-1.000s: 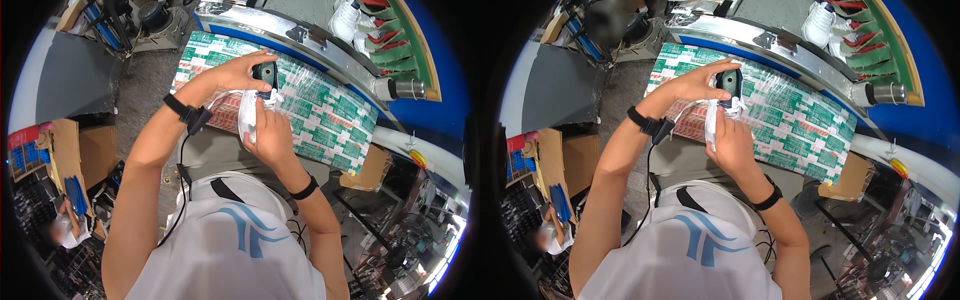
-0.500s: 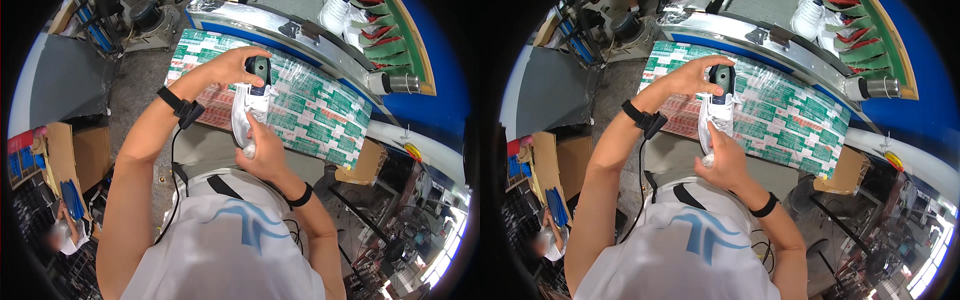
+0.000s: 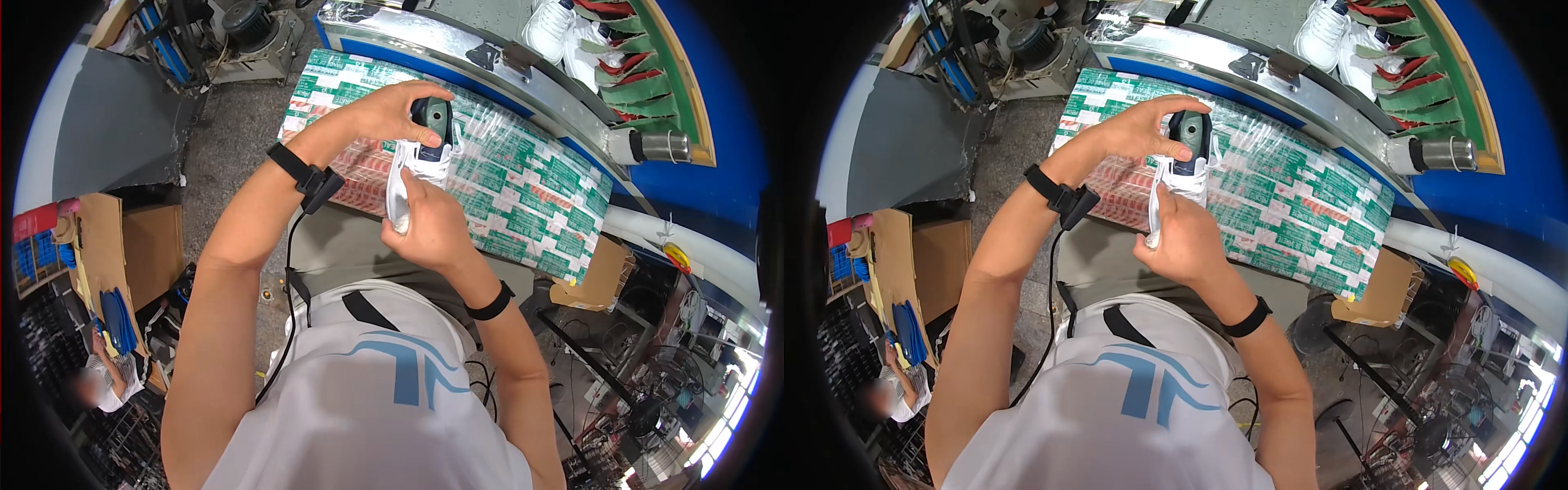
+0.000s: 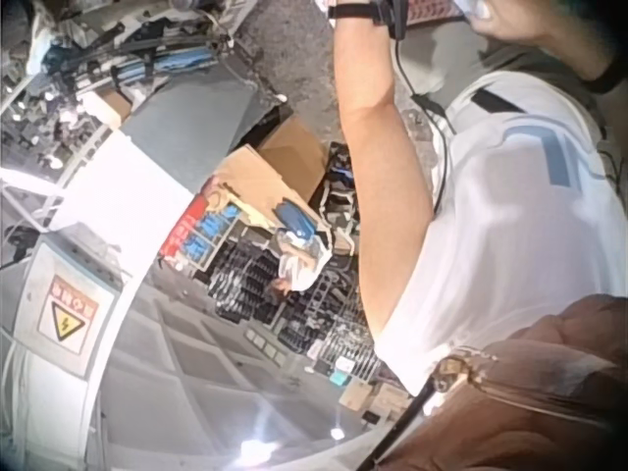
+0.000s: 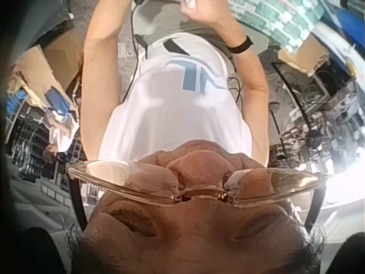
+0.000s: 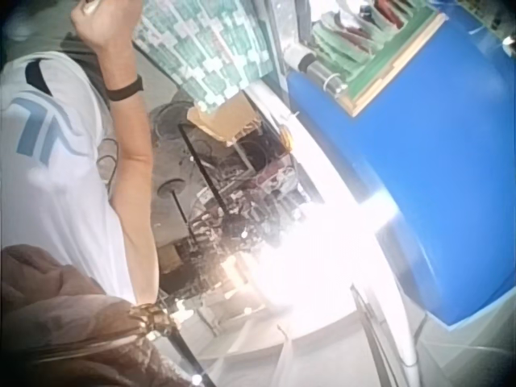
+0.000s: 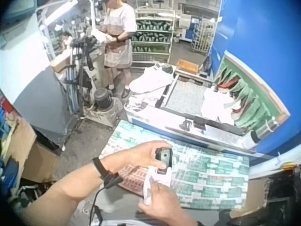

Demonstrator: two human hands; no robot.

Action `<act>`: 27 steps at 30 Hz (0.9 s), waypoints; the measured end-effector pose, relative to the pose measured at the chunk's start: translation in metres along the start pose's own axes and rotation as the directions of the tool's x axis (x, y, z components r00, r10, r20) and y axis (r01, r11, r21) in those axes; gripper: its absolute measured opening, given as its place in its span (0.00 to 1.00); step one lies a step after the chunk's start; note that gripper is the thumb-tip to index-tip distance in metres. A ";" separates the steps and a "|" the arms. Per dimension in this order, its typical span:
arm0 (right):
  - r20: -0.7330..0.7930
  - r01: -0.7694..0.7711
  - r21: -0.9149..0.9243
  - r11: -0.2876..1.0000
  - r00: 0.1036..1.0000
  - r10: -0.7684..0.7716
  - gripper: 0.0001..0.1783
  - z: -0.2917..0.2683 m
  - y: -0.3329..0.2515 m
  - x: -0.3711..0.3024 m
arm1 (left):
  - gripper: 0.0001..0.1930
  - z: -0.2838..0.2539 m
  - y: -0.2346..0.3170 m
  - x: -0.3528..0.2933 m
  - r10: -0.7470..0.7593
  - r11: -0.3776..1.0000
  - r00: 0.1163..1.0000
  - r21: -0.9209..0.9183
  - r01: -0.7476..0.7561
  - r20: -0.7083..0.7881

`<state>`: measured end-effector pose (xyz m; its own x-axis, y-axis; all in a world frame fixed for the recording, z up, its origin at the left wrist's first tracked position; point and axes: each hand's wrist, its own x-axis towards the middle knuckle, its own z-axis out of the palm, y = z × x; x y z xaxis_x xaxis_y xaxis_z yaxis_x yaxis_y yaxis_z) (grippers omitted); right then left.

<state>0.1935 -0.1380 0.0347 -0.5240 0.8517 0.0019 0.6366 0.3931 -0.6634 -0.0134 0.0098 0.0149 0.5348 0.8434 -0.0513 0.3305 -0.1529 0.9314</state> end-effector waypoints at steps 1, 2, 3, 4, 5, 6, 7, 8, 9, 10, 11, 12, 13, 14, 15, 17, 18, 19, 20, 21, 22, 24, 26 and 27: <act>0.014 -0.062 0.077 0.995 0.998 0.061 0.45 -0.003 -0.006 0.001 | 0.46 0.000 -0.002 0.000 -0.002 1.000 1.000 0.000 0.002 -0.002; 0.016 -0.061 0.078 0.995 0.998 0.060 0.45 -0.009 -0.011 0.002 | 0.46 -0.001 -0.004 0.001 0.007 1.000 1.000 0.018 -0.007 -0.011; 0.154 -0.095 0.263 0.960 0.986 0.056 0.45 -0.020 -0.017 0.000 | 0.46 -0.001 -0.004 0.002 0.018 0.999 1.000 0.035 -0.018 -0.017; 0.286 -0.152 0.433 0.889 0.958 0.024 0.44 -0.026 -0.022 -0.004 | 0.46 -0.001 -0.004 0.002 0.020 0.999 1.000 0.033 -0.019 -0.016; 0.282 -0.103 0.591 0.800 0.956 -0.085 0.44 -0.015 -0.018 -0.019 | 0.45 -0.001 -0.005 0.002 -0.023 1.000 1.000 0.001 0.023 -0.001; 0.282 -0.106 0.587 0.803 0.956 -0.080 0.44 -0.018 -0.024 -0.031 | 0.45 -0.001 -0.003 0.002 -0.062 0.998 0.998 -0.032 0.062 0.017; 0.369 -0.151 0.578 0.802 0.925 -0.091 0.44 -0.021 -0.030 -0.041 | 0.45 -0.001 -0.001 0.001 -0.059 0.998 0.998 -0.035 0.060 0.016; 0.453 -0.197 0.564 0.802 0.886 -0.101 0.44 -0.023 -0.032 -0.049 | 0.45 -0.002 0.000 0.001 -0.070 0.997 0.997 -0.043 0.071 0.025; 0.438 -0.183 0.536 0.824 0.895 -0.086 0.44 -0.019 -0.021 -0.059 | 0.45 -0.002 0.003 0.000 -0.081 0.995 0.996 -0.048 0.083 0.037; 0.439 -0.190 0.534 0.824 0.895 -0.078 0.44 -0.020 -0.013 -0.065 | 0.45 -0.002 0.004 0.000 -0.080 0.995 0.996 -0.054 0.082 0.042; 0.379 -0.200 0.478 0.855 0.925 0.005 0.45 -0.022 -0.005 -0.068 | 0.46 -0.003 0.006 0.000 -0.068 0.997 0.997 -0.019 0.069 0.037; 0.309 -0.215 0.420 0.882 0.947 0.083 0.45 -0.025 0.000 -0.068 | 0.46 -0.003 0.007 0.000 -0.055 0.998 0.998 0.018 0.055 0.033; 0.122 -0.107 0.379 0.919 0.990 0.065 0.47 -0.026 0.007 -0.065 | 0.49 -0.006 0.007 -0.001 -0.088 0.995 0.994 -0.035 0.091 0.072; 0.119 -0.114 0.377 0.919 0.990 0.074 0.47 -0.026 0.012 -0.060 | 0.49 -0.005 0.005 -0.003 -0.084 0.995 0.993 -0.038 0.087 0.080; -0.028 -0.126 0.379 0.917 0.989 0.147 0.48 -0.031 0.010 -0.049 | 0.51 -0.004 0.002 -0.006 -0.089 0.996 0.994 0.013 0.088 0.065; -0.186 -0.141 0.376 0.916 0.957 0.224 0.49 -0.034 0.016 -0.030 | 0.55 0.000 0.000 -0.004 -0.076 0.983 0.995 0.172 0.064 0.063; -0.199 -0.137 0.301 0.944 0.959 0.203 0.50 -0.032 0.021 -0.022 | 0.55 0.005 0.003 -0.003 -0.071 0.983 0.995 0.172 0.058 0.070; -0.209 -0.134 0.223 0.966 0.961 0.182 0.51 -0.032 0.023 -0.018 | 0.55 0.012 0.006 -0.003 -0.091 0.969 0.995 0.234 0.082 0.027; -0.214 -0.138 0.222 0.965 0.959 0.186 0.51 -0.034 0.022 -0.019 | 0.55 0.019 0.009 -0.001 -0.108 0.950 0.994 0.292 0.109 -0.017; -0.173 -0.139 0.181 0.974 0.970 0.170 0.51 -0.038 0.020 -0.020 | 0.57 0.025 0.010 -0.001 -0.119 0.947 0.992 0.295 0.128 -0.048; -0.130 -0.138 0.140 0.981 0.979 0.156 0.52 -0.040 0.019 -0.021 | 0.57 0.026 0.009 -0.002 -0.119 0.948 0.992 0.293 0.127 -0.046; -0.134 -0.052 0.028 0.998 0.990 0.055 0.53 -0.045 0.025 -0.028 | 0.52 0.026 0.007 -0.003 -0.067 0.970 0.993 0.226 0.087 -0.094; -0.125 0.030 -0.084 0.996 0.991 -0.041 0.53 -0.052 0.024 -0.038 | 0.47 0.023 0.001 -0.009 -0.025 0.986 0.991 0.162 0.046 -0.128; -0.027 0.027 -0.140 0.990 0.999 -0.031 0.53 -0.065 0.010 -0.042 | 0.46 0.018 0.000 -0.010 0.000 0.991 0.992 0.131 0.016 -0.126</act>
<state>0.2585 -0.1469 0.0765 -0.5281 0.8481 0.0424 0.6951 0.4605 -0.5521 -0.0052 -0.0079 0.0088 0.4324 0.9016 -0.0053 0.4381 -0.2050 0.8753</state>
